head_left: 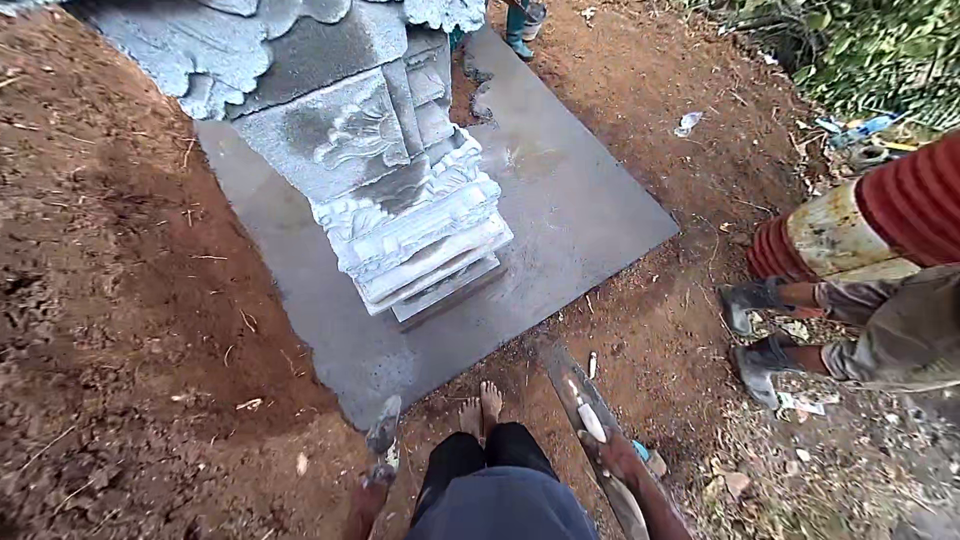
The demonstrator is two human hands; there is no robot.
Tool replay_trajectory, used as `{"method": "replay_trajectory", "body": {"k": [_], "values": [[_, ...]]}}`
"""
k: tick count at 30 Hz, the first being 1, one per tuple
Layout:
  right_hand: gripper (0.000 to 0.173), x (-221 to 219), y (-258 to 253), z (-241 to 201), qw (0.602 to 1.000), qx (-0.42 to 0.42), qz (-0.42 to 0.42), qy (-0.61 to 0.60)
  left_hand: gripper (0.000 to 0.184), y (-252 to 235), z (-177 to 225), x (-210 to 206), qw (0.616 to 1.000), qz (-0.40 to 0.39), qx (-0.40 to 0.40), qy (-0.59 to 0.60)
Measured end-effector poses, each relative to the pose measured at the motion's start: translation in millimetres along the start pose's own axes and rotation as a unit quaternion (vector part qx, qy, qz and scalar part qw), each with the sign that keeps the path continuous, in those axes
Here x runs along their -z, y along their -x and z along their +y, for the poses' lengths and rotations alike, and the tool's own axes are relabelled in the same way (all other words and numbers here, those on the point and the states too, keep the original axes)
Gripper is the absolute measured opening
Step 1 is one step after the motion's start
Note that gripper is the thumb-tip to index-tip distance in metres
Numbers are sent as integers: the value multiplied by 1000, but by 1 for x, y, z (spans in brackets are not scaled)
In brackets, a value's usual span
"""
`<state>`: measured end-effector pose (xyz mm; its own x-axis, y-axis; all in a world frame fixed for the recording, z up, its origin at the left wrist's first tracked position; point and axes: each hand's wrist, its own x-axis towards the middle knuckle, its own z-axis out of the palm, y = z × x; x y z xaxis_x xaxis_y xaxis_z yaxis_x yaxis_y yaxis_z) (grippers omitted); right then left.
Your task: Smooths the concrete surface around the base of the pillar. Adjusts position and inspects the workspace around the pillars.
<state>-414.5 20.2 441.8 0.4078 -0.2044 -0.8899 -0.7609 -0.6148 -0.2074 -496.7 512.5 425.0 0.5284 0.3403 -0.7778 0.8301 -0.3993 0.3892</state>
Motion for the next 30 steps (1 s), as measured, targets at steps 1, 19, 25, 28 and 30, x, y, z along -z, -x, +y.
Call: {"method": "replay_trajectory", "body": {"k": [1,19,25,28,30], "values": [[55,-3,5,7,1000,-6,11,-7,36,-8,4,6,1000,-2,-7,7],[51,-58,36,66,996,-88,6,-30,38,43,-40,23,993,-43,91,-55],[52,-39,18,23,1000,-11,29,2,38,41,-48,22,992,-48,95,-66],[55,-25,16,15,1000,-3,24,19,41,43,-30,26,993,-28,93,-60],[59,-8,23,9,999,-9,24,45,41,37,-22,20,997,-3,66,-37]]}}
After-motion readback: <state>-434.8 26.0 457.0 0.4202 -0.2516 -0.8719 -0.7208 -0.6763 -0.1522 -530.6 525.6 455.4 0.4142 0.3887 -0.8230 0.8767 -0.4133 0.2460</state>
